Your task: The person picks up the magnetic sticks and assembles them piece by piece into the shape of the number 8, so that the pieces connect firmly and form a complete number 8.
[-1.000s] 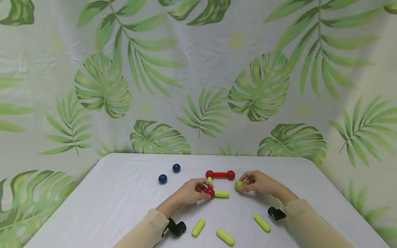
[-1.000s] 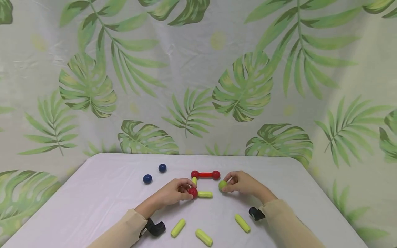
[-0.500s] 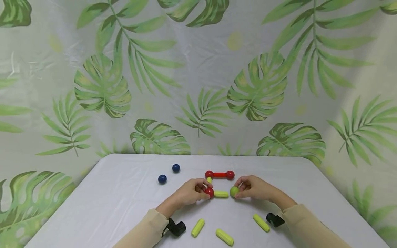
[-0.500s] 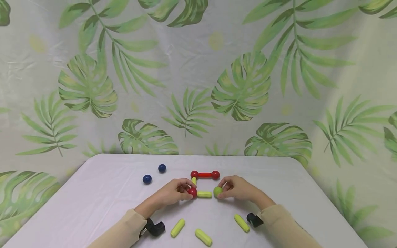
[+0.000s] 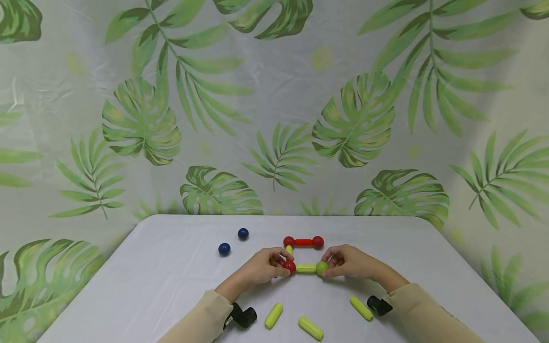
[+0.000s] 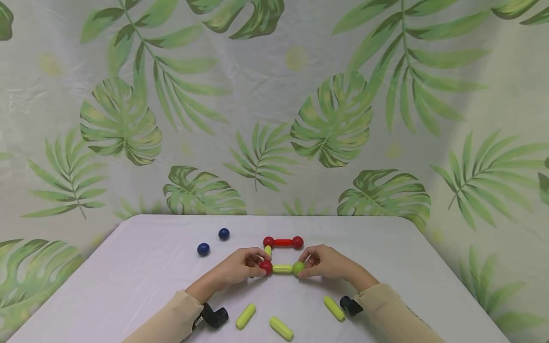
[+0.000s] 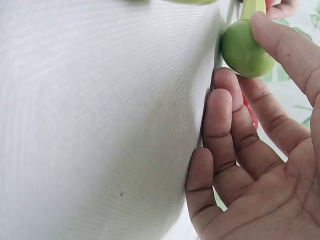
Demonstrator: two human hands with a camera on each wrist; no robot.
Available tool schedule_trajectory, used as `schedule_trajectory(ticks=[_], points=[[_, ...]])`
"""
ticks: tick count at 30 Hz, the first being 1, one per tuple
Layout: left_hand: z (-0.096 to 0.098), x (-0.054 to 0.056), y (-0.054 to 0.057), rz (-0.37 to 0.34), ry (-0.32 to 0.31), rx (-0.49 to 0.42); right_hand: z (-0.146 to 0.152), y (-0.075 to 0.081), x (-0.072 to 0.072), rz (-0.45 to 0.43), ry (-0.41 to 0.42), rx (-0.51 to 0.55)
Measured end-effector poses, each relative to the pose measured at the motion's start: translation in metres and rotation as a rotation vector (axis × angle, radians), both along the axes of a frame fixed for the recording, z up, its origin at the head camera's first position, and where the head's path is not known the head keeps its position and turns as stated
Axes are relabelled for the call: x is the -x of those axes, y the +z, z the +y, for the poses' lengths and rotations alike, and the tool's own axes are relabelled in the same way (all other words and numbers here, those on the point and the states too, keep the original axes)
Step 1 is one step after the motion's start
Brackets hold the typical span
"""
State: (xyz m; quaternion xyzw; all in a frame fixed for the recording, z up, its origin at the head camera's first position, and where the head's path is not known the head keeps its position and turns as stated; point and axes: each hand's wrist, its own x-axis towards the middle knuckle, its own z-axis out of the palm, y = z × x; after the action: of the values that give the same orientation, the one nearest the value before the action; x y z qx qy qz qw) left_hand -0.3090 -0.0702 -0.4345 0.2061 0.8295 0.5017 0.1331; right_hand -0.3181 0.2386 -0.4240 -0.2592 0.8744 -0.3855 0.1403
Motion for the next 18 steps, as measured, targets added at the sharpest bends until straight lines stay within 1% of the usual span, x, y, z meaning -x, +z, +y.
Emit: schedule_trajectory(ticks=[10,18], points=[[0.0006,0.0008,0.0006,-0.006,-0.001,0.005,0.0013,0.0027,-0.0006,-0.011,0.008,-0.019],[0.0007,0.0009,0.0022,-0.008,-0.001,-0.003,0.0036,0.0076,-0.0039,-0.019,0.017,-0.038]])
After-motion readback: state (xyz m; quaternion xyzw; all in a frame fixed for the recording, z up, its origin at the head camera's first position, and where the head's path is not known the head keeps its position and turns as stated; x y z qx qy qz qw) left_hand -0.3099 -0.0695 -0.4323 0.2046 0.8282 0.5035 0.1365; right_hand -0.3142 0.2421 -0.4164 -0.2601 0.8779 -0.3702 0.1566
